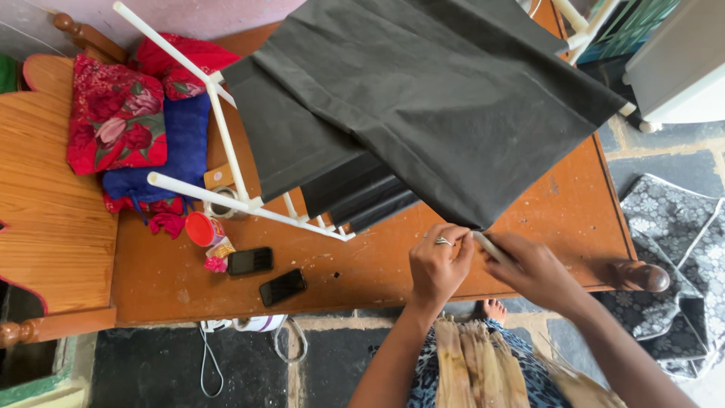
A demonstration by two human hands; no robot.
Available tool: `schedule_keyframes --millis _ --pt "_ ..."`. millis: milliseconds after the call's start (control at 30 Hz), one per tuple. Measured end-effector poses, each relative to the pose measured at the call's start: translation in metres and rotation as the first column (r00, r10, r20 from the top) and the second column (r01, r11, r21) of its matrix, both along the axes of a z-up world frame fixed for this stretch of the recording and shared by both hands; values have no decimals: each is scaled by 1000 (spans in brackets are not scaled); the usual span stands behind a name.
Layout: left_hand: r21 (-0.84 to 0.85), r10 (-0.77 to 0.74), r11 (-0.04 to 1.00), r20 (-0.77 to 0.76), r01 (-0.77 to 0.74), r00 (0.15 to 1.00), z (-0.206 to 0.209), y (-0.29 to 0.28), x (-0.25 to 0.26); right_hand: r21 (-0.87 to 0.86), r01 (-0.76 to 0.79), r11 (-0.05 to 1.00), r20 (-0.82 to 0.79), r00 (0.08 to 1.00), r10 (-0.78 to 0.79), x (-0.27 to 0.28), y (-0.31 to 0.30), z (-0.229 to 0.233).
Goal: The person assembles a small folding chair or stand by connecting white plastic poles and joints. They insert the poles into the frame, attach corner connectors, and secure a black fabric sheet onto the structure.
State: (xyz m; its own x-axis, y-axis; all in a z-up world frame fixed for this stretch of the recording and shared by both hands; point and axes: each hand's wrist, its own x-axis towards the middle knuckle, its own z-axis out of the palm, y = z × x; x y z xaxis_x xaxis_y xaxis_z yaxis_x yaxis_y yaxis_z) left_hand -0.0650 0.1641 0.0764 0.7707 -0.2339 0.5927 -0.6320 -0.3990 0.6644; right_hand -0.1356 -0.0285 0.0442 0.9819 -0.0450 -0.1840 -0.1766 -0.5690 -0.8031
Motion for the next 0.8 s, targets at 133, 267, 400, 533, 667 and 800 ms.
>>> schedule_keyframes --millis 133,267,400,533,667,800 --pt "-78 43 996 -14 -44 999 4 6 14 98 -87 991 -420 900 120 -58 -55 -16" --pt "-62 -11 998 17 12 1000 5 6 16 60 221 973 -601 787 -142 -106 -72 -27" --pt "-39 -88 996 -42 86 995 3 -2 12 -149 334 931 -280 888 -364 -94 -53 -5" --pt "-32 -224 974 -58 223 973 5 -18 0 -300 242 923 -91 956 -280 -33 -16 22" --pt "-97 -201 976 -62 195 978 9 -14 7 -187 88 978 44 996 -81 -5 -15 46" --pt "-110 -240 967 -81 230 968 9 -5 19 -307 246 919 -506 776 -377 -28 -40 50"
